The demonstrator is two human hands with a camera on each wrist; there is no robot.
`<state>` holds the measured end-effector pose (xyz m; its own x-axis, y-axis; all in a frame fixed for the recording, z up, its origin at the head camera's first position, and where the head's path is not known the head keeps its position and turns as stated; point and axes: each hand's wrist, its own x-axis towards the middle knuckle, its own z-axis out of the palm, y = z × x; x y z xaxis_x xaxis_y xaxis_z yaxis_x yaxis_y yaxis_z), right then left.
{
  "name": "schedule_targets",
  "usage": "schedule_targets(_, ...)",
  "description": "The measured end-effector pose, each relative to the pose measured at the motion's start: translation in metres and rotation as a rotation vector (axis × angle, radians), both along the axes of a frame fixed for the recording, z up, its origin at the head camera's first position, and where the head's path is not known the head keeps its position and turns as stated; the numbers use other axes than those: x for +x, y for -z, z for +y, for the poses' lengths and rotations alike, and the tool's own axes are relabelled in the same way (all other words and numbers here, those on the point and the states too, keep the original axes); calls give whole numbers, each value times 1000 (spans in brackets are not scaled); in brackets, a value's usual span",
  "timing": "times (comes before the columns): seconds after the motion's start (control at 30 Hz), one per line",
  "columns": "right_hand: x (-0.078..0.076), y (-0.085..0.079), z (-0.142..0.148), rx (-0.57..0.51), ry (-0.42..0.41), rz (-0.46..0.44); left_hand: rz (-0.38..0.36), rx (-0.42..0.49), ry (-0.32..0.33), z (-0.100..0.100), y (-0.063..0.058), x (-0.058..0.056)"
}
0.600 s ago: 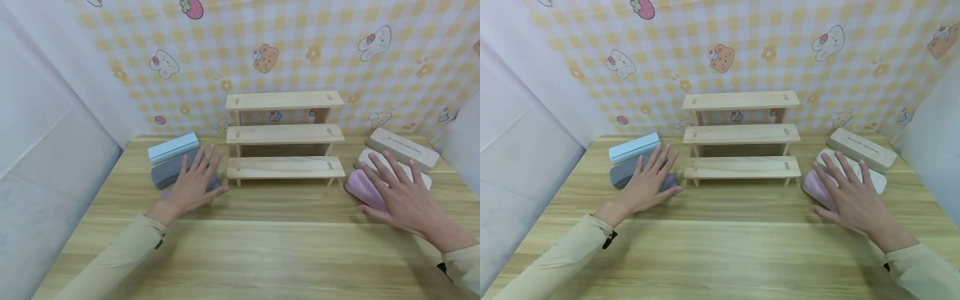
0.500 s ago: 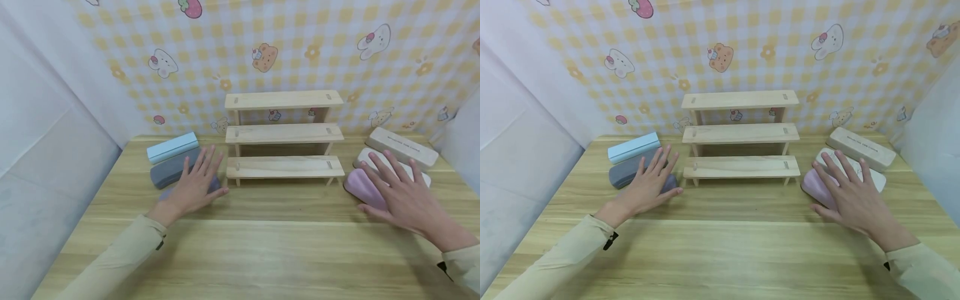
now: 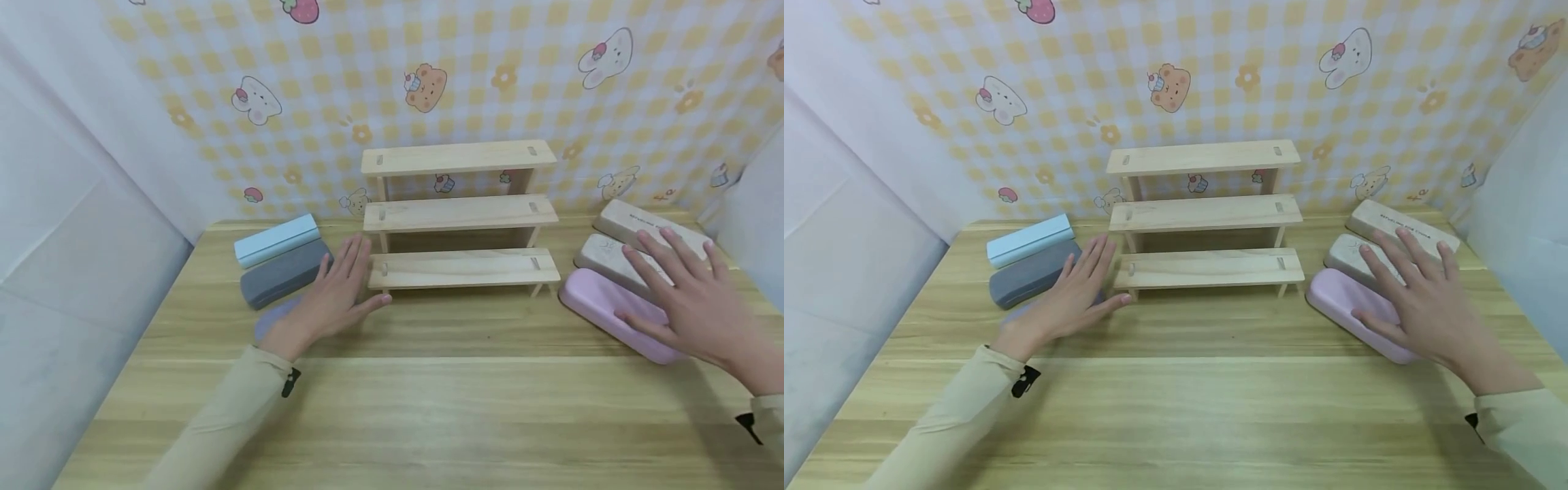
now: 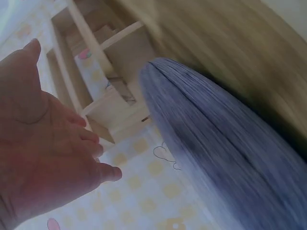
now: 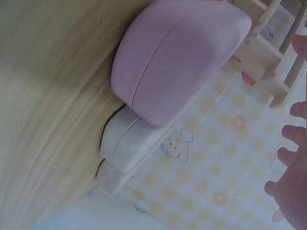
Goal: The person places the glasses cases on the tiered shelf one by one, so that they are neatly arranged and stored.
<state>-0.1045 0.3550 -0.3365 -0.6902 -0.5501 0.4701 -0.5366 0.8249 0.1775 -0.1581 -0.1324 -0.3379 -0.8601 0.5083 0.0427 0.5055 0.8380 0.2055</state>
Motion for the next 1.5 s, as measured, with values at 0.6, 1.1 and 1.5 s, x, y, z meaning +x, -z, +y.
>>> schedule_targets(0.6,-22,-7,50,-147,44,104,-116,30,-34,8,4,-8)
schedule_targets(1.1,-30,10,94,-454,245,-178,-172,70,-65,19,9,-1)
schedule_targets(1.5,-61,71,165,-833,442,-395,-231,74,-105,22,14,-6)
